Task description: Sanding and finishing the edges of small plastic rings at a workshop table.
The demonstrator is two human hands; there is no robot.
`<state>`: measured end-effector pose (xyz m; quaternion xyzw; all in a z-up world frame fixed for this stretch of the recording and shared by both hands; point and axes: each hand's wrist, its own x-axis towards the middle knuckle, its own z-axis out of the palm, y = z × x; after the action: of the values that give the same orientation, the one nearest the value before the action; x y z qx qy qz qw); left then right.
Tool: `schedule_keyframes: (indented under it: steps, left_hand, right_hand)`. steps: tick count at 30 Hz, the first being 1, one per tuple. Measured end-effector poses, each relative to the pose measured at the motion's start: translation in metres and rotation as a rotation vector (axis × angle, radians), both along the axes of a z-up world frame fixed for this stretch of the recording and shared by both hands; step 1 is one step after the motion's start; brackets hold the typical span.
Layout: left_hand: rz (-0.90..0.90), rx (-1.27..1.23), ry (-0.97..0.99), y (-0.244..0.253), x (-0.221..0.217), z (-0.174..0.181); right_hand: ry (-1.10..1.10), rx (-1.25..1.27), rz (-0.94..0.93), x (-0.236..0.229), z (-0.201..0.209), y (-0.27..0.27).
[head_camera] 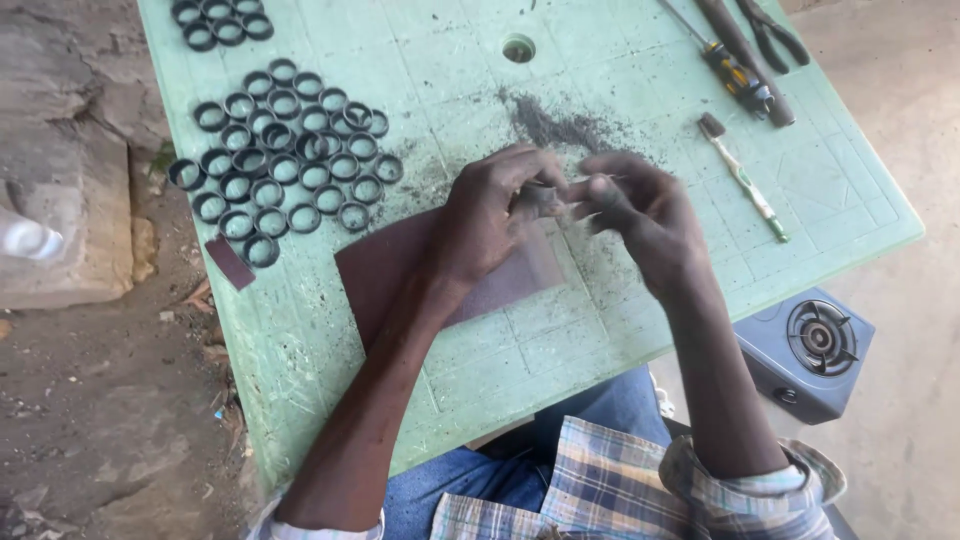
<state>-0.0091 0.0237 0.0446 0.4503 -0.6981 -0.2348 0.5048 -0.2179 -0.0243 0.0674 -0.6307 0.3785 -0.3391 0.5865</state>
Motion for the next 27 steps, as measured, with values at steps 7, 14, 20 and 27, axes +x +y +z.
schedule_keyframes:
  steps: [7,14,20,27]
  left_hand:
    - [0.036,0.366,0.147,0.000,0.002,0.001]
    - [-0.017,0.509,0.463,0.002,0.007,0.008]
    - [-0.041,0.552,0.665,-0.001,0.011,0.013]
    - [-0.061,0.516,0.666,-0.001,0.009,0.010]
  right_hand:
    - [0.699,-0.616,-0.246,-0.028,-0.030,-0.008]
    - [0.742,-0.637,-0.175,-0.028,-0.031,-0.016]
    - [0.879,-0.348,-0.025,-0.021,-0.003,-0.021]
    - [0.105,-0.204,0.034,-0.034,-0.011,-0.002]
